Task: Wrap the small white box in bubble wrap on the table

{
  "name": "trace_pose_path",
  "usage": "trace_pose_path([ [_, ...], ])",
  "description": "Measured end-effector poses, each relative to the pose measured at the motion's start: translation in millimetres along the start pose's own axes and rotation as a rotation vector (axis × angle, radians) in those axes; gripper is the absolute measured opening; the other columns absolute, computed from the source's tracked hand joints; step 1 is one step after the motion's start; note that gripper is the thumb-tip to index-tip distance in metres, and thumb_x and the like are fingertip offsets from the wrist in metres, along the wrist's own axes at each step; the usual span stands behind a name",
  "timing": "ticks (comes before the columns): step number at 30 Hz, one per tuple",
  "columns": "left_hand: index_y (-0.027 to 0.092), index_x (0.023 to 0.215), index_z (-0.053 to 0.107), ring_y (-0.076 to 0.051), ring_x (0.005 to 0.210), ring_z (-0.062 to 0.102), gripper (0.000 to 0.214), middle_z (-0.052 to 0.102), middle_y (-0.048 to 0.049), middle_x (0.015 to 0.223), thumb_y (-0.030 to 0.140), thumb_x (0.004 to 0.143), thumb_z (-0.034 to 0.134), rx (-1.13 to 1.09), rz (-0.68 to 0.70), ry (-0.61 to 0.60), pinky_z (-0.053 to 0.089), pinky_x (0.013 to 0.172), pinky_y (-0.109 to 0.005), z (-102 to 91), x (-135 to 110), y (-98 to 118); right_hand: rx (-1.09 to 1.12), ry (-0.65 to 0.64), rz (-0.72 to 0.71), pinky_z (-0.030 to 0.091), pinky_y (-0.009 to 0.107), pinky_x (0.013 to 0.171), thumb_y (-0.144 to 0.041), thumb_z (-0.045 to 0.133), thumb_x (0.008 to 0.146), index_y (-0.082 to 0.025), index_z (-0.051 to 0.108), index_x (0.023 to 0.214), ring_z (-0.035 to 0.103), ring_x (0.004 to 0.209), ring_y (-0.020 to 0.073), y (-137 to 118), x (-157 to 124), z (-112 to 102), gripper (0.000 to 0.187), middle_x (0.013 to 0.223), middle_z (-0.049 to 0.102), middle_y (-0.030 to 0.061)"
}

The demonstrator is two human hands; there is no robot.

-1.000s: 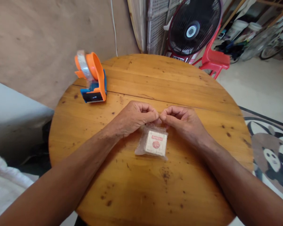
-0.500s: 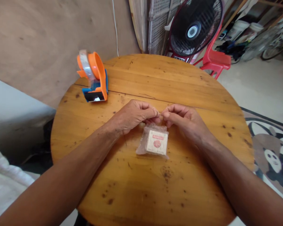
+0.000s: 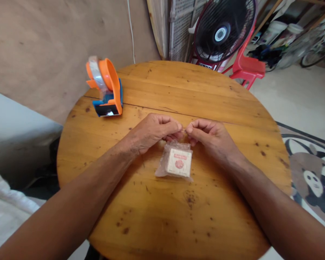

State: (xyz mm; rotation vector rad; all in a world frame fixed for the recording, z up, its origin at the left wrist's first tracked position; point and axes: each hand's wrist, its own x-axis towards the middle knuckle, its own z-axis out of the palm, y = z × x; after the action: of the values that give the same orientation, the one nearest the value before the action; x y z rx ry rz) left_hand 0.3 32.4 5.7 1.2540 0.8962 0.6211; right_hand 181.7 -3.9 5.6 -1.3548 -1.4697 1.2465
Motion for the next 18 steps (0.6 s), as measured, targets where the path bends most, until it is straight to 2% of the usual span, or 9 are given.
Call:
trace_pose_path([
  [3, 0.013, 0.071, 0.067, -0.011, 0.064, 0.060, 0.013, 0.070, -0.0032, 0.073, 0.023, 0.076, 0.061, 0.105, 0.039, 0.056, 0.046, 0.064, -0.023, 3.7, -1.9, 1.0, -0.010, -0.008, -0.009, 0.038, 0.024, 0.055, -0.036, 0.064, 0.081, -0.016, 0.059, 0.068, 0.049, 0.053, 0.0093, -1.2, -0.2, 0.1, 0.024, 0.057, 0.055, -0.0025],
  [7, 0.014, 0.071, 0.066, -0.010, 0.063, 0.059, 0.013, 0.070, -0.0017, 0.071, 0.023, 0.077, 0.059, 0.133, 0.054, 0.080, 0.045, 0.062, -0.022, 6.6, -3.6, 0.8, -0.010, 0.002, -0.038, 0.040, 0.024, 0.056, -0.040, 0.065, 0.080, -0.016, 0.060, 0.071, 0.050, 0.055, 0.0100, -1.6, -0.5, 1.1, 0.026, 0.059, 0.057, -0.0017],
  [11, 0.015, 0.070, 0.065, -0.011, 0.062, 0.059, 0.012, 0.069, -0.0017, 0.070, 0.024, 0.076, 0.060, 0.109, 0.048, 0.093, 0.045, 0.061, -0.022, 6.6, -4.2, 0.9, -0.018, 0.015, -0.092, 0.042, 0.025, 0.056, -0.044, 0.070, 0.075, -0.018, 0.061, 0.072, 0.051, 0.058, 0.0109, 2.5, 0.6, 3.0, 0.028, 0.066, 0.060, -0.0006],
  [18, 0.013, 0.077, 0.068, -0.014, 0.068, 0.064, 0.025, 0.070, -0.0049, 0.075, 0.035, 0.082, 0.055, 0.006, 0.014, 0.078, 0.050, 0.068, -0.026, 3.2, -1.9, -0.4, 0.002, 0.009, -0.084, 0.041, 0.025, 0.056, -0.037, 0.066, 0.079, -0.018, 0.061, 0.070, 0.049, 0.056, 0.0101, 5.4, 1.7, 3.9, 0.022, 0.062, 0.057, -0.0019],
])
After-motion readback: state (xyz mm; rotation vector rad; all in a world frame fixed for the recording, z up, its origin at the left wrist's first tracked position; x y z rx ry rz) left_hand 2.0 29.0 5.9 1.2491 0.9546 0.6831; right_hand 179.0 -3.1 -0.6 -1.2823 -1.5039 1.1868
